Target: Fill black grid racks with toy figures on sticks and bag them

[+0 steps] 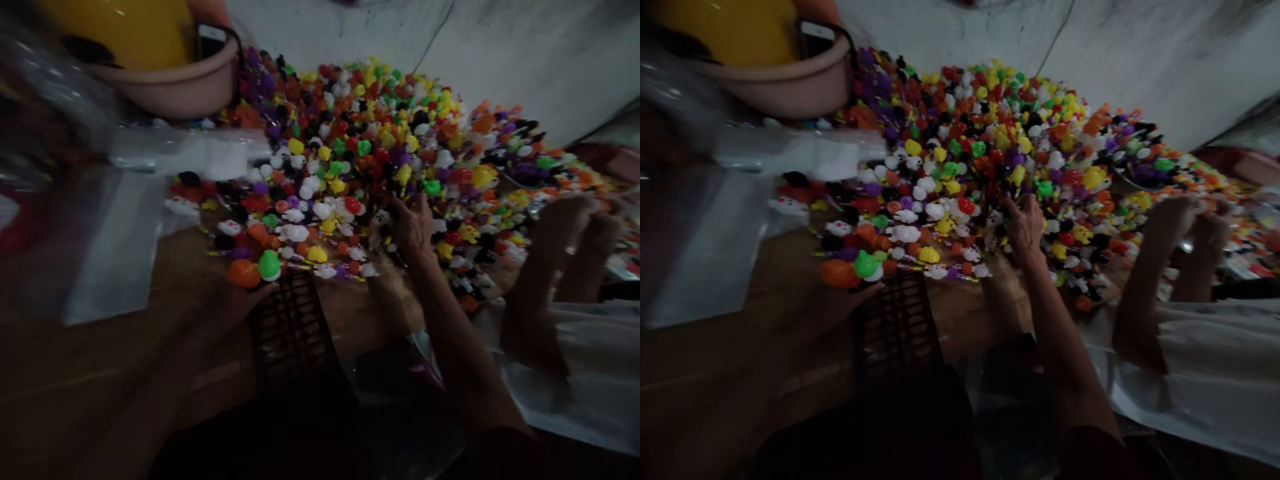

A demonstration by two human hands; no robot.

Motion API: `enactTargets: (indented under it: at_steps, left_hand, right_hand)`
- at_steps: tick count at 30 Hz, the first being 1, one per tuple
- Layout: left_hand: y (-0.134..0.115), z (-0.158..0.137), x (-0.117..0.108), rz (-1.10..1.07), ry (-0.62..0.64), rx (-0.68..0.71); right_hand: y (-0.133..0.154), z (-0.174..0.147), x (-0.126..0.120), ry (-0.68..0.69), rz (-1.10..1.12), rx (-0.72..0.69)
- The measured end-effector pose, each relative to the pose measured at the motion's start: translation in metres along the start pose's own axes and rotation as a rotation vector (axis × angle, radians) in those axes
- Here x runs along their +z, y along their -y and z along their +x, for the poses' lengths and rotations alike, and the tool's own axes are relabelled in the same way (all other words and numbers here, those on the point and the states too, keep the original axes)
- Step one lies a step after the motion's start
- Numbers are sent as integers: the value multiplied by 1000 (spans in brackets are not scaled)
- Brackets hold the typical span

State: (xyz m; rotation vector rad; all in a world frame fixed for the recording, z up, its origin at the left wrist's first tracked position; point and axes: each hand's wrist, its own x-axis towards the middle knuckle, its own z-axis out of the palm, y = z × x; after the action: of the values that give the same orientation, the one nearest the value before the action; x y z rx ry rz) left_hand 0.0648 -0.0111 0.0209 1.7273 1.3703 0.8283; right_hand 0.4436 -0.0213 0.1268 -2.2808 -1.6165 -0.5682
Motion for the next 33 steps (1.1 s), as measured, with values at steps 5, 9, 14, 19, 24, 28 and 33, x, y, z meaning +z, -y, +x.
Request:
enactTargets:
  at_steps: [5, 9, 14, 19, 24, 28, 33]
  left_hand:
    - [-2, 0, 0, -19, 51, -88]
    - [5, 3, 0, -51, 37, -74]
    - [14, 10, 3, -38, 14, 134]
    - [18, 17, 4, -26, 26, 249]
    - [16, 17, -3, -43, 69, 302]
    - [18, 17, -2, -83, 88, 333]
    - [20, 15, 3, -62, 39, 291]
  right_hand:
    - [1, 15, 8, 29, -57, 30]
    - [8, 10, 8, 64, -49, -69]
    - [6, 20, -3, 166, -114, -155]
    - [24, 9, -21, -36, -24, -226]
    - [93, -72, -18, 101, 336, -118]
    - [122, -118, -7, 203, 643, -209]
    - [130, -122, -4, 305, 1017, -47]
